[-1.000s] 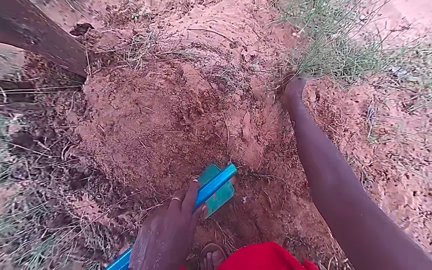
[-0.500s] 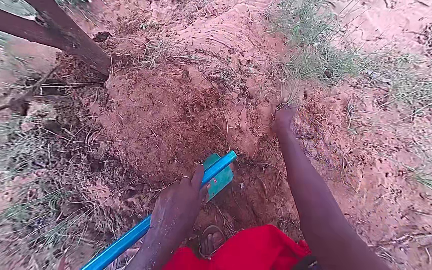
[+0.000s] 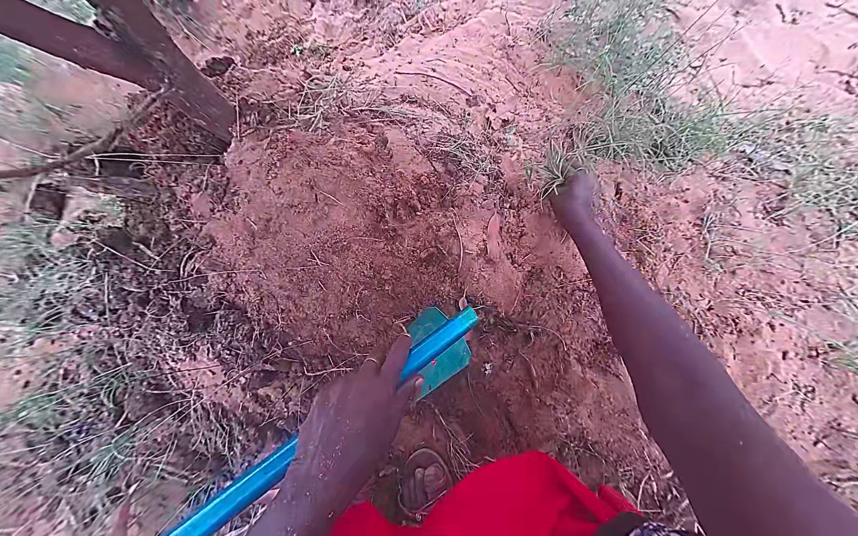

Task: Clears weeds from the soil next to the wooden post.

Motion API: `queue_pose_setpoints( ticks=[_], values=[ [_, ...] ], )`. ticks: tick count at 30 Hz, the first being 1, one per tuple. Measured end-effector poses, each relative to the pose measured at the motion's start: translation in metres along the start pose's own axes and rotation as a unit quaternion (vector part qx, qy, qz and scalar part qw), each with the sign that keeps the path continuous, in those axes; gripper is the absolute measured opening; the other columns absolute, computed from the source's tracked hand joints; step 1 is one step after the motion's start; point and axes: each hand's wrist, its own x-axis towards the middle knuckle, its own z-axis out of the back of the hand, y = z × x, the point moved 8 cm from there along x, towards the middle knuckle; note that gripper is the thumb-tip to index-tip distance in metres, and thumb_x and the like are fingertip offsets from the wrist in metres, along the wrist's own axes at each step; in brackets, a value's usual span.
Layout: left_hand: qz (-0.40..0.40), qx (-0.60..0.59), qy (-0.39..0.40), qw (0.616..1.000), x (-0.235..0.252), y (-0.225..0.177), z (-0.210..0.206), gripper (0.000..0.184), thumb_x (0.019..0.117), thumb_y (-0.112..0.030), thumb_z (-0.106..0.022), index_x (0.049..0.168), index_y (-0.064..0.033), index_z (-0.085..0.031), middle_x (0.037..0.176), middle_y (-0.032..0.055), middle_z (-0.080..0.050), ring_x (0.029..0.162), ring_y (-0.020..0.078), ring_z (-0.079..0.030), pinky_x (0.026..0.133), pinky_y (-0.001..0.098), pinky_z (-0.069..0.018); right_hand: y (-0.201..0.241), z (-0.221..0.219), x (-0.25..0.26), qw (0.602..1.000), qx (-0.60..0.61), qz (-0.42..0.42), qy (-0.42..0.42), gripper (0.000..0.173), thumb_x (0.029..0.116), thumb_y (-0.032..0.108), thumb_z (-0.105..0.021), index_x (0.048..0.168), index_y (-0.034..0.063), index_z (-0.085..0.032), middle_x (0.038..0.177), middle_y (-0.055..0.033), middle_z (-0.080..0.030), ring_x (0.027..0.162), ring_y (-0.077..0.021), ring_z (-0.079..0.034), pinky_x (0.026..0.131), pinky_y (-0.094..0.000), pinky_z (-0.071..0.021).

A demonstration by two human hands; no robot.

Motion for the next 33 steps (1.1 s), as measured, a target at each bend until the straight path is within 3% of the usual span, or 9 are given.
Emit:
queue_pose_setpoints(
  ticks=[3, 5, 10, 15, 19, 22, 25, 28, 33],
  values=[
    [-0.009, 0.005, -0.019, 1.000, 0.001, 0.000, 0.000, 0.052, 0.0959, -0.044, -0.062, 0.137, -0.0122, -0.065, 0.096, 0.0165, -0.073, 0.060, 0.0341, -0.069, 0.050, 0.0481, -0.0551, 0.002, -0.033, 0.020, 0.990, -0.117, -0.012, 0.082, 0.037, 0.0938, 0.005, -0.063, 0.129, -0.0038, -0.064, 0.137, -0.0332, -0.057, 0.126, -0.0525, -0.056, 0.103, -0.0696, -0.0427],
    [-0.016, 0.013, -0.038, 0.999, 0.002, -0.001, -0.001, 0.052, 0.0955, -0.045, -0.060, 0.135, -0.0120, -0.066, 0.092, 0.0158, -0.073, 0.057, 0.0327, -0.068, 0.047, 0.0462, -0.0539, -0.006, -0.040, 0.024, 0.995, -0.070, -0.029, 0.069, 0.041, 0.0981, 0.006, -0.058, 0.138, -0.0004, -0.060, 0.139, -0.0311, -0.057, 0.128, -0.0511, -0.056, 0.103, -0.0704, -0.0419],
    [-0.017, 0.045, -0.057, 0.997, 0.005, -0.005, -0.002, 0.052, 0.0955, -0.048, -0.056, 0.132, -0.0119, -0.068, 0.086, 0.0143, -0.071, 0.054, 0.0316, -0.067, 0.044, 0.0444, -0.0524, -0.040, -0.038, 0.031, 0.970, 0.205, -0.127, -0.009, 0.028, 0.1033, 0.018, -0.054, 0.122, -0.0006, -0.062, 0.107, -0.0188, -0.064, 0.096, -0.0277, -0.061, 0.085, -0.0513, -0.0490],
    [-0.018, 0.047, -0.034, 0.998, 0.009, -0.011, 0.000, 0.051, 0.0955, -0.044, -0.060, 0.133, -0.0106, -0.067, 0.088, 0.0165, -0.072, 0.056, 0.0335, -0.068, 0.046, 0.0462, -0.0533, -0.017, -0.027, -0.004, 0.985, 0.043, -0.169, -0.013, 0.035, 0.1050, 0.020, -0.051, 0.132, 0.0006, -0.063, 0.126, -0.0285, -0.066, 0.122, -0.0446, -0.061, 0.102, -0.0651, -0.0442],
    [-0.021, 0.026, -0.013, 0.999, 0.008, -0.011, 0.001, 0.052, 0.0972, -0.044, -0.058, 0.134, -0.0089, -0.066, 0.094, 0.0188, -0.073, 0.060, 0.0351, -0.070, 0.048, 0.0480, -0.0545, -0.026, -0.016, -0.062, 0.970, 0.143, -0.136, -0.139, 0.034, 0.1067, 0.021, -0.053, 0.129, -0.0025, -0.065, 0.115, -0.0252, -0.070, 0.111, -0.0358, -0.067, 0.099, -0.0554, -0.0486],
    [-0.019, 0.022, 0.002, 1.000, 0.011, -0.011, 0.003, 0.052, 0.0972, -0.043, -0.061, 0.135, -0.0077, -0.065, 0.095, 0.0203, -0.073, 0.060, 0.0366, -0.069, 0.049, 0.0486, -0.0540, -0.058, 0.002, -0.077, 0.908, 0.308, -0.126, -0.254, 0.028, 0.1025, 0.016, -0.060, 0.123, -0.0031, -0.058, 0.097, -0.0064, -0.061, 0.083, -0.0081, -0.058, 0.079, -0.0279, -0.0510],
    [-0.021, 0.023, 0.014, 0.999, 0.009, -0.011, 0.002, 0.053, 0.0971, -0.043, -0.061, 0.136, -0.0074, -0.065, 0.096, 0.0203, -0.073, 0.060, 0.0365, -0.069, 0.048, 0.0485, -0.0538, -0.083, 0.021, -0.036, 0.918, 0.263, -0.182, -0.236, 0.048, 0.0875, 0.019, -0.082, 0.123, -0.0035, -0.060, 0.107, -0.0128, -0.066, 0.098, -0.0171, -0.064, 0.092, -0.0372, -0.0526],
    [-0.018, 0.020, 0.029, 0.999, 0.014, -0.011, 0.003, 0.051, 0.0966, -0.039, -0.063, 0.136, -0.0072, -0.065, 0.095, 0.0204, -0.073, 0.061, 0.0375, -0.070, 0.050, 0.0495, -0.0544, -0.082, 0.025, 0.023, 0.966, 0.045, -0.232, -0.101, 0.045, 0.0917, 0.028, -0.076, 0.121, -0.0045, -0.065, 0.121, -0.0280, -0.066, 0.118, -0.0417, -0.062, 0.101, -0.0614, -0.0459],
    [-0.019, 0.020, 0.050, 0.998, 0.021, -0.011, 0.001, 0.051, 0.0985, -0.039, -0.062, 0.138, -0.0074, -0.063, 0.097, 0.0204, -0.072, 0.064, 0.0373, -0.070, 0.051, 0.0489, -0.0551, -0.046, 0.004, 0.074, 0.974, -0.064, -0.214, -0.045, 0.046, 0.0974, 0.025, -0.063, 0.132, -0.0055, -0.061, 0.143, -0.0300, -0.054, 0.140, -0.0434, -0.047, 0.114, -0.0579, -0.0381]
  ],
)
